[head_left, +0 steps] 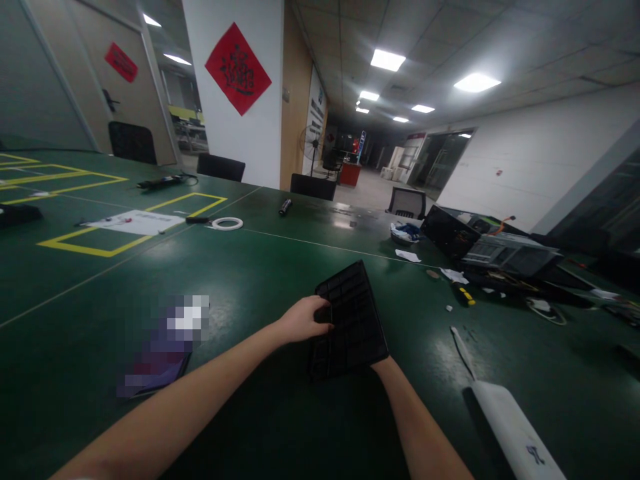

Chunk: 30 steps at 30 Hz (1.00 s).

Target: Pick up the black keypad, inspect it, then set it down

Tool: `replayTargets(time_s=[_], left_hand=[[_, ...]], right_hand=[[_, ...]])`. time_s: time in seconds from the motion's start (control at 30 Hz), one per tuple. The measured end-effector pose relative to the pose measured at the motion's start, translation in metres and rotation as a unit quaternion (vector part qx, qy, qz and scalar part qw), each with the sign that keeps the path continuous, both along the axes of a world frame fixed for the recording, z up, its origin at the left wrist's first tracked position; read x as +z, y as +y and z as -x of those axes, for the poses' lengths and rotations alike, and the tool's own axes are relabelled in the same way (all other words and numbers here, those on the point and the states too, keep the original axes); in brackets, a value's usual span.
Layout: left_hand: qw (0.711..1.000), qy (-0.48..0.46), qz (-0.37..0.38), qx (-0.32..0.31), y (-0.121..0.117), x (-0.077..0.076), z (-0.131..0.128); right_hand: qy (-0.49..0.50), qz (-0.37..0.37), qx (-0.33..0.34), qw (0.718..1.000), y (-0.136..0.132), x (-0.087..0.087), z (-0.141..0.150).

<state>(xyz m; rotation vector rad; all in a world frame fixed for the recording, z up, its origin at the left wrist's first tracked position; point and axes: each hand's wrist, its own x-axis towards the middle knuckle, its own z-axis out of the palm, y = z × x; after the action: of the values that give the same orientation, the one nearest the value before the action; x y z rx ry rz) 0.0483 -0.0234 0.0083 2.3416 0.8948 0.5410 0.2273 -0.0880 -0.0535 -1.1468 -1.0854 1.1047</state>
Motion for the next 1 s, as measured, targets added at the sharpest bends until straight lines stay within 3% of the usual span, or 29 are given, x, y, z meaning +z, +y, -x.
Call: replayTargets(time_s=[0.13,0.23,0.33,0.43,0.5,0.6,0.7,0.8,1.0], left_hand=[[0.999,-0.004,-0.035,0.022,0.005,0.01,0.004],[0.996,-0.011,-0.014,0.093,0.028,0.026,0.022],[0.968,0.063,-0.019,0.241,0.066,0.039,0.053],[0.916,0.179,-0.052,0.357,0.104,0.042,0.087],[0.889,0.234,-0.071,0.388,0.121,0.038,0.105],[0.869,0.278,-0.063,0.405,0.135,0.029,0.116],[0.867,0.288,-0.041,0.405,0.141,0.022,0.116],[0.877,0.249,-0.064,0.405,0.147,0.021,0.123],[0.858,0.193,-0.098,0.466,0.151,0.025,0.186]], right_hand=[[-0.132,-0.003,0.028,0.991,0.002,0.023,0.002],[-0.244,-0.029,0.015,0.969,-0.001,0.052,-0.019],[-0.457,-0.004,-0.046,0.888,-0.006,0.067,-0.065],[-0.553,0.043,-0.14,0.82,-0.014,0.056,-0.117],[-0.586,0.09,-0.2,0.78,-0.021,0.038,-0.14],[-0.615,0.106,-0.223,0.749,-0.027,0.013,-0.151],[-0.618,0.102,-0.239,0.742,-0.03,0.002,-0.147],[-0.615,0.102,-0.236,0.745,-0.031,0.002,-0.145],[-0.62,0.1,-0.236,0.741,-0.029,-0.002,-0.151]])
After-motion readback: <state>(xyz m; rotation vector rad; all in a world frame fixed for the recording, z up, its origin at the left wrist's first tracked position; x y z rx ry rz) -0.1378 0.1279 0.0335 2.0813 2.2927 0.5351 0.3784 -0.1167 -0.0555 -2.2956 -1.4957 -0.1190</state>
